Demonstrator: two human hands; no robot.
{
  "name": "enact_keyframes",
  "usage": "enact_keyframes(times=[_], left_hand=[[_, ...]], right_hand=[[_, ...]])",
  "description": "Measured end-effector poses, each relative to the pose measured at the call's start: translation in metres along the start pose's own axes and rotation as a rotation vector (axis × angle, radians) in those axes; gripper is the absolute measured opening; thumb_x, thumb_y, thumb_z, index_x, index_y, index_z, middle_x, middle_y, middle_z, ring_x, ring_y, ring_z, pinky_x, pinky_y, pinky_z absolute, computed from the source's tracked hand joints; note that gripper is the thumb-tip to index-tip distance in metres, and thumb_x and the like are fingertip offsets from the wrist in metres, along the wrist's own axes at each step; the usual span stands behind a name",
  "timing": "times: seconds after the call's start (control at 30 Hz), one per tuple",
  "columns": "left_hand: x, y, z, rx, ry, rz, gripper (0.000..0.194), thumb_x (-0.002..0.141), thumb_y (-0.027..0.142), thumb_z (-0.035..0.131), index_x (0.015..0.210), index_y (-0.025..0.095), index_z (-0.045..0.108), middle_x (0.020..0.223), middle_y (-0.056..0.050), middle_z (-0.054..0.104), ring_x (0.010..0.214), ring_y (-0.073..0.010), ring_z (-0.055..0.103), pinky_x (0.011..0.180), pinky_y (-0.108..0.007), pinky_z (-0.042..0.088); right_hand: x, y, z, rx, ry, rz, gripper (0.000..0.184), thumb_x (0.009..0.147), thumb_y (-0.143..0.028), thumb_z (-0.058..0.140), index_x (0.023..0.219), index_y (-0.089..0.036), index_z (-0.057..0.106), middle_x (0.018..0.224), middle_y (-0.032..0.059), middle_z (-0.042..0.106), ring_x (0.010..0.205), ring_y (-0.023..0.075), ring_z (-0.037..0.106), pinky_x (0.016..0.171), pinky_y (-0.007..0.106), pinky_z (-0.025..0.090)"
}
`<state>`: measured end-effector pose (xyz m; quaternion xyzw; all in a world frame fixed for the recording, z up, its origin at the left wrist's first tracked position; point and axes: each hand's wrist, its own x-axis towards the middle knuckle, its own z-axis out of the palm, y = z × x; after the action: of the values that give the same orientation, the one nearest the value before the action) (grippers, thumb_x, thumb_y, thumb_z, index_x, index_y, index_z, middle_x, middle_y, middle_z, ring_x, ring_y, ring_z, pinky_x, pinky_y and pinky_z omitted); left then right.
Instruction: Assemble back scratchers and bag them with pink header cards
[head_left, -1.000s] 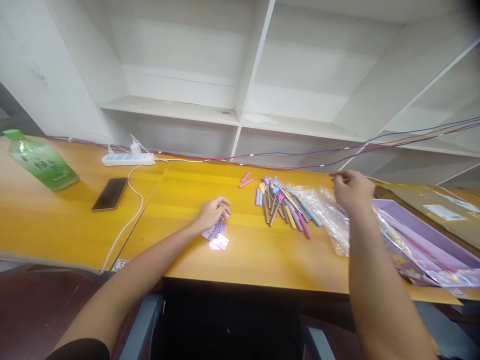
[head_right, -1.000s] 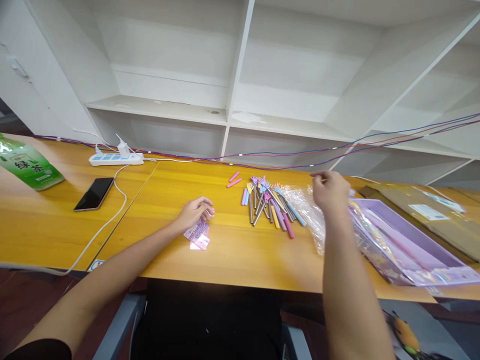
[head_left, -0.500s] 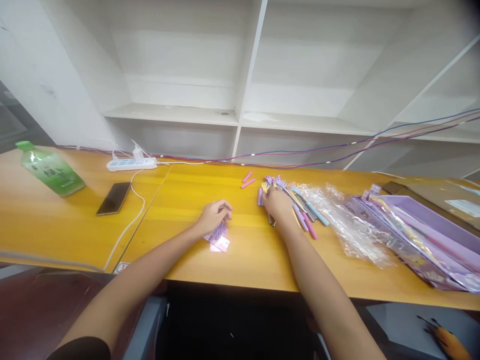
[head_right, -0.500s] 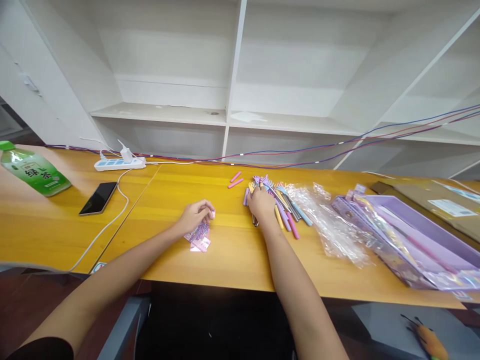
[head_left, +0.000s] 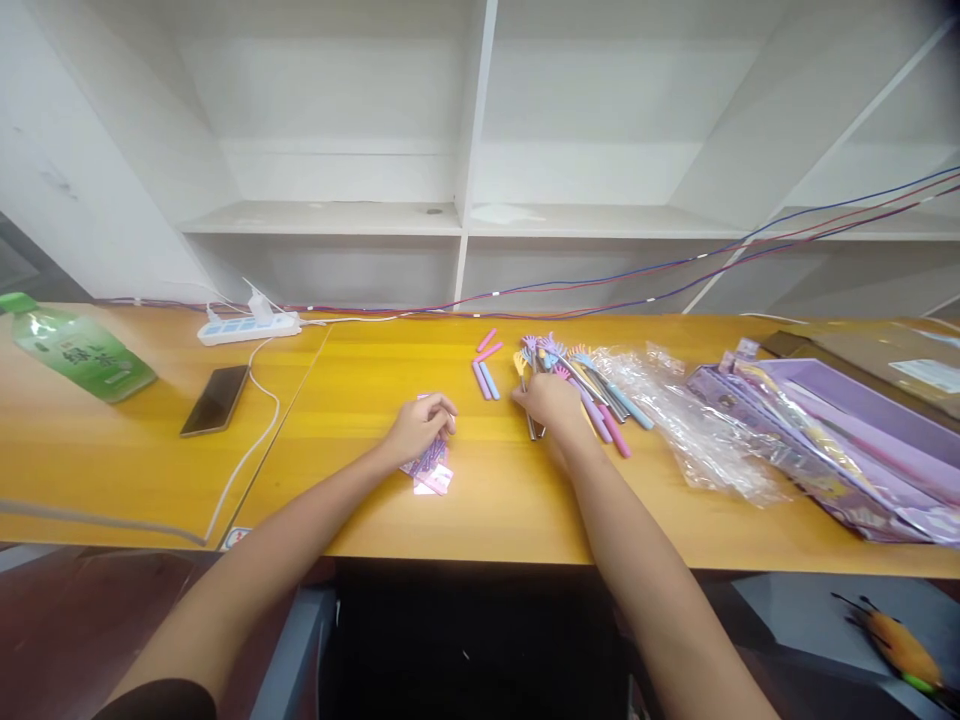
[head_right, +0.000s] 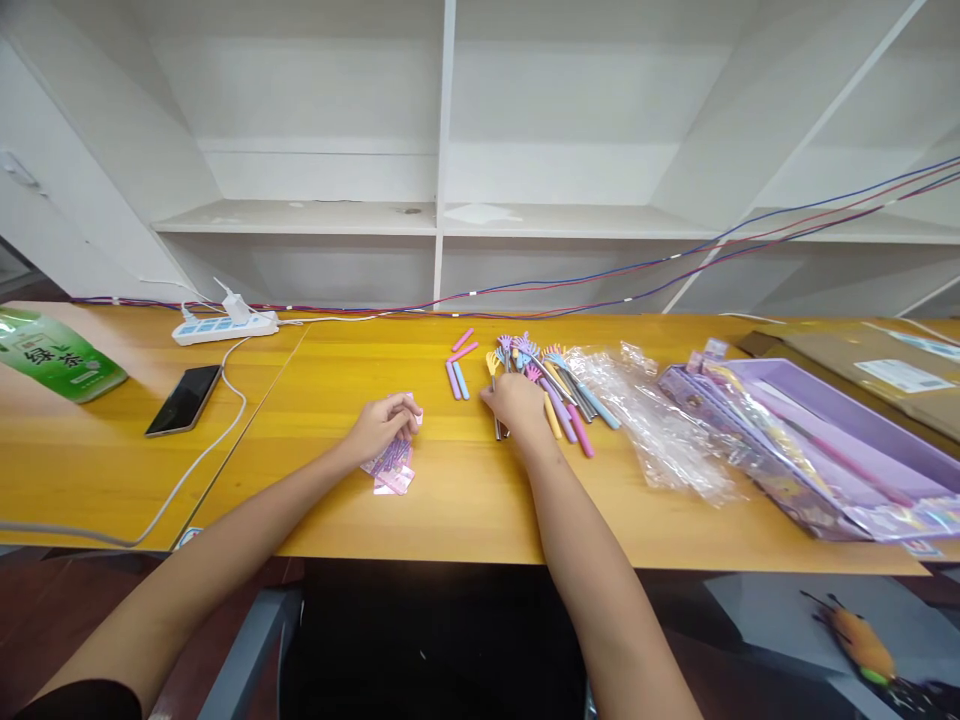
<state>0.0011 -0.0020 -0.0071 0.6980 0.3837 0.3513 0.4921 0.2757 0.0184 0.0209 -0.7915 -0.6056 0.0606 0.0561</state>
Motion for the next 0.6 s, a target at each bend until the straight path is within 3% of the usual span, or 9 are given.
enact_keyframes(times=[0.13, 0.23, 0.33, 0.4, 0.5, 0.6], left_hand=[[-0.001, 0.001, 0.002, 0.017, -0.008, -0.008, 0.015, 0.088, 0.019, 0.051, 0.095, 0.019, 0.064, 0.074, 0.001, 0.070, 0.059, -0.0109, 0.065, 0.062, -0.024, 0.052], [-0.001, 0.003, 0.002, 0.104, 0.035, 0.031, 0.017, 0.090, 0.017, 0.049, 0.097, 0.020, 0.064, 0.083, -0.001, 0.073, 0.068, -0.0131, 0.068, 0.070, -0.027, 0.054], [0.002, 0.004, -0.003, 0.335, 0.165, 0.132, 0.022, 0.088, 0.015, 0.051, 0.102, 0.021, 0.067, 0.106, -0.006, 0.075, 0.099, -0.0201, 0.070, 0.093, -0.036, 0.055], [0.006, 0.003, -0.008, 0.494, 0.213, 0.162, 0.028, 0.087, 0.015, 0.053, 0.110, 0.020, 0.068, 0.118, -0.010, 0.073, 0.116, -0.0256, 0.066, 0.106, -0.043, 0.050], [0.011, -0.002, -0.016, 0.610, 0.181, 0.112, 0.036, 0.091, 0.020, 0.053, 0.126, 0.018, 0.065, 0.132, -0.014, 0.069, 0.129, -0.0310, 0.060, 0.116, -0.050, 0.044], [0.015, -0.007, -0.020, 0.645, 0.121, 0.060, 0.043, 0.097, 0.030, 0.053, 0.137, 0.016, 0.060, 0.141, -0.017, 0.065, 0.138, -0.0342, 0.054, 0.119, -0.053, 0.041]], right_hand=[[0.003, 0.017, -0.019, 0.226, -0.007, -0.003, 0.039, 0.103, -0.035, 0.045, 0.091, -0.014, 0.076, 0.082, 0.0161, 0.076, 0.081, 0.0268, 0.071, 0.077, 0.033, 0.053], [0.006, 0.041, -0.031, 0.275, 0.011, 0.035, 0.048, 0.106, -0.029, 0.031, 0.099, -0.012, 0.076, 0.085, 0.0164, 0.077, 0.080, 0.0240, 0.070, 0.071, 0.030, 0.051], [0.010, 0.067, -0.036, 0.173, 0.099, 0.174, 0.043, 0.103, -0.030, 0.040, 0.113, -0.006, 0.074, 0.100, 0.0229, 0.077, 0.090, 0.0270, 0.072, 0.071, 0.030, 0.049], [0.012, 0.081, -0.035, 0.080, 0.065, 0.229, 0.042, 0.100, -0.037, 0.050, 0.114, -0.006, 0.075, 0.105, 0.0251, 0.077, 0.094, 0.0286, 0.073, 0.071, 0.030, 0.049], [0.015, 0.093, -0.027, -0.032, -0.076, 0.218, 0.043, 0.094, -0.045, 0.063, 0.108, -0.008, 0.079, 0.098, 0.0232, 0.078, 0.093, 0.0298, 0.074, 0.072, 0.031, 0.049], [0.019, 0.097, -0.018, -0.025, -0.045, 0.171, 0.036, 0.085, -0.038, 0.074, 0.103, -0.009, 0.081, 0.088, 0.0214, 0.078, 0.090, 0.0315, 0.075, 0.073, 0.032, 0.051]])
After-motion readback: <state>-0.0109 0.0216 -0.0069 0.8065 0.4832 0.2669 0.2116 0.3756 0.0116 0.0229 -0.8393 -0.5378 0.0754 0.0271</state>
